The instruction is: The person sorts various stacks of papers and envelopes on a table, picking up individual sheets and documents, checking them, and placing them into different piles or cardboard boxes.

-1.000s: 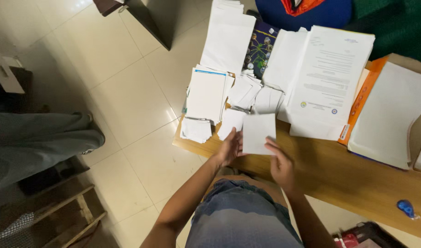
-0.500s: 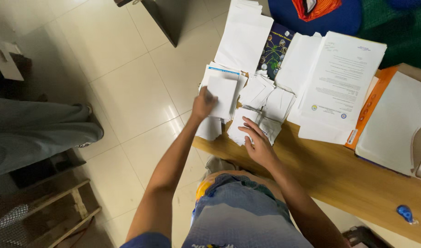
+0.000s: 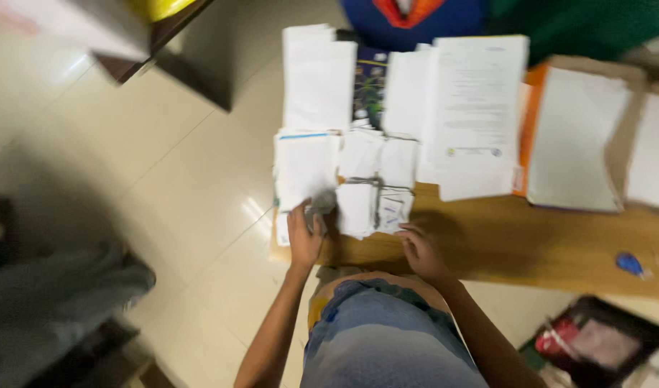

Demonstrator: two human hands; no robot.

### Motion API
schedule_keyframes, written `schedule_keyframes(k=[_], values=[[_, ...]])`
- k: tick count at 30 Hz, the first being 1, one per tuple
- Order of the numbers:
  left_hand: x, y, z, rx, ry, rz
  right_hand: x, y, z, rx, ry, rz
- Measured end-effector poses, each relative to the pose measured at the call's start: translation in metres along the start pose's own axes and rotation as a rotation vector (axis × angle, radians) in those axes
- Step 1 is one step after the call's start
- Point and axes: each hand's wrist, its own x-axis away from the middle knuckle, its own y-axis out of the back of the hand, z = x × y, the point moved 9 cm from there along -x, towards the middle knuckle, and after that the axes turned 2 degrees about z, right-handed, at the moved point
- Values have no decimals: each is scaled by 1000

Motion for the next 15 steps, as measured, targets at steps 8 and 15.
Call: schedule_keyframes(k=[8, 15], values=[[29, -153, -81, 280, -77, 594, -12, -5, -43, 78, 1, 44], [38, -199, -133, 235, -262, 812, -1, 48, -86, -42, 2, -344]])
